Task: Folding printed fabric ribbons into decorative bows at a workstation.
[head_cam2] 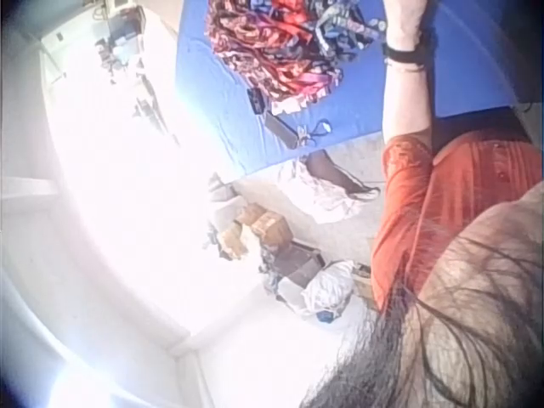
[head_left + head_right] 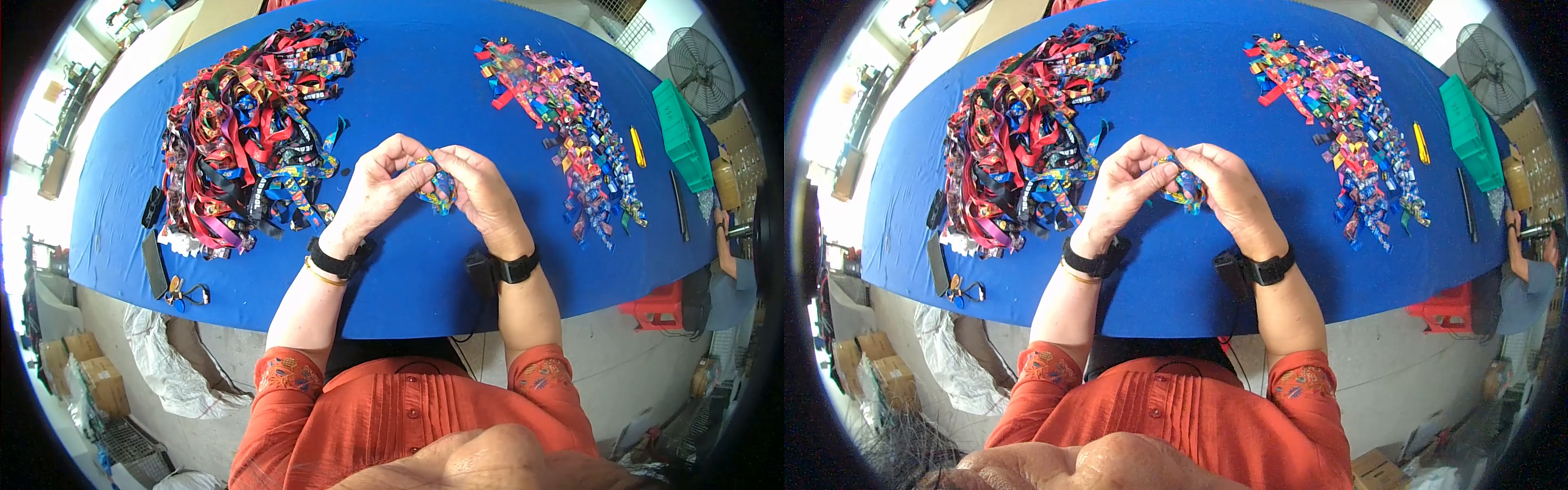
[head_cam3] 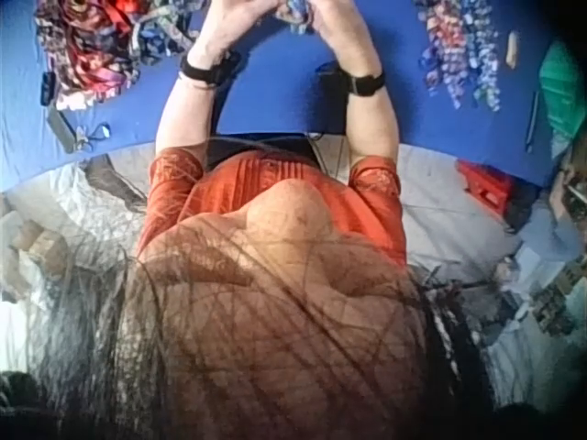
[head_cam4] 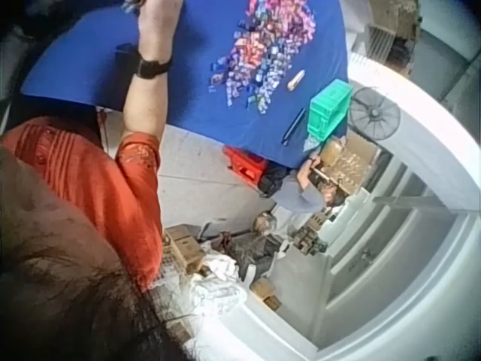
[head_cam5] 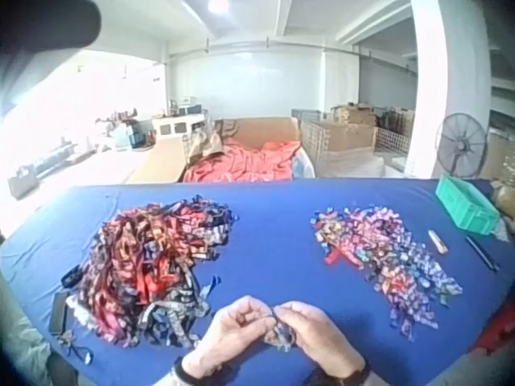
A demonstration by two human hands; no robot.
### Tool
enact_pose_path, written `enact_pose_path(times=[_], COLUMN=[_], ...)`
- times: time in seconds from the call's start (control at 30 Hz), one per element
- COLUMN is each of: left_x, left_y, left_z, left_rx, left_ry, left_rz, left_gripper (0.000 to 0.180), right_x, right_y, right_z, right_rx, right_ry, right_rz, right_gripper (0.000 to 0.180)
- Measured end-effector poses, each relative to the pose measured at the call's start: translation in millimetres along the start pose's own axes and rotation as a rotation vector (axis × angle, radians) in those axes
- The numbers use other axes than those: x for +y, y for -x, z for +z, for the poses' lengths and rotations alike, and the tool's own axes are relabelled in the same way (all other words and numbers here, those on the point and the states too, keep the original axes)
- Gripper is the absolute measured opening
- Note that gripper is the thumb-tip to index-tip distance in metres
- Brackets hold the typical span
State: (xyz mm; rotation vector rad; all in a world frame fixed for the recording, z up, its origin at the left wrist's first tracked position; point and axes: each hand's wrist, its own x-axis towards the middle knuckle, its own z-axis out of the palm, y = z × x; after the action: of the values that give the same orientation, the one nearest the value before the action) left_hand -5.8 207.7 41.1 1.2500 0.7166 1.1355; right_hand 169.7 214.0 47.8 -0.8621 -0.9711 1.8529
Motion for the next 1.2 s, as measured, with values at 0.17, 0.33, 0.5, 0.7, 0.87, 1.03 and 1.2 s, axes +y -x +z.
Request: enact_pose_path(times=[0.17, 0.33, 0.5, 0.7, 0.87, 1.03, 1.2], left_x=[-4, -9, -13, -9, -6, -4, -5], left_y=[0, -2, -3, -3, -2, -1, -1], left_z=[-2, -4, -7, -6, -6, -7, -16], left_rx=[-0.002, 0.038, 0.077, 0.115, 0.116, 0.132, 0.068], left_ry=[0.098, 0.236, 0.207, 0.19, 0.177, 0.187, 0.307], left_rz=[-0.019, -0.032, -0.041, -0.06, -0.054, -0.078, -0.088], left_gripper=[0.012, 0.012, 0.012, 0.012, 0.011, 0.012, 0.012], right_x=[3, 10, 14, 20, 22, 15, 9], right_y=[2, -3, -4, -7, -7, -1, -1], right_z=[7, 6, 9, 4, 6, 9, 5], right_rx=[0.115, 0.17, 0.133, 0.141, 0.109, 0.084, 0.005], right_ry=[0.094, 0.163, 0.221, 0.375, 0.367, 0.477, 0.585], right_rz=[-0.161, -0.249, -0.413, -0.502, -0.575, -0.589, -0.708], right_gripper=[0.017, 0.017, 0.011, 0.008, 0.005, 0.003, 0.004])
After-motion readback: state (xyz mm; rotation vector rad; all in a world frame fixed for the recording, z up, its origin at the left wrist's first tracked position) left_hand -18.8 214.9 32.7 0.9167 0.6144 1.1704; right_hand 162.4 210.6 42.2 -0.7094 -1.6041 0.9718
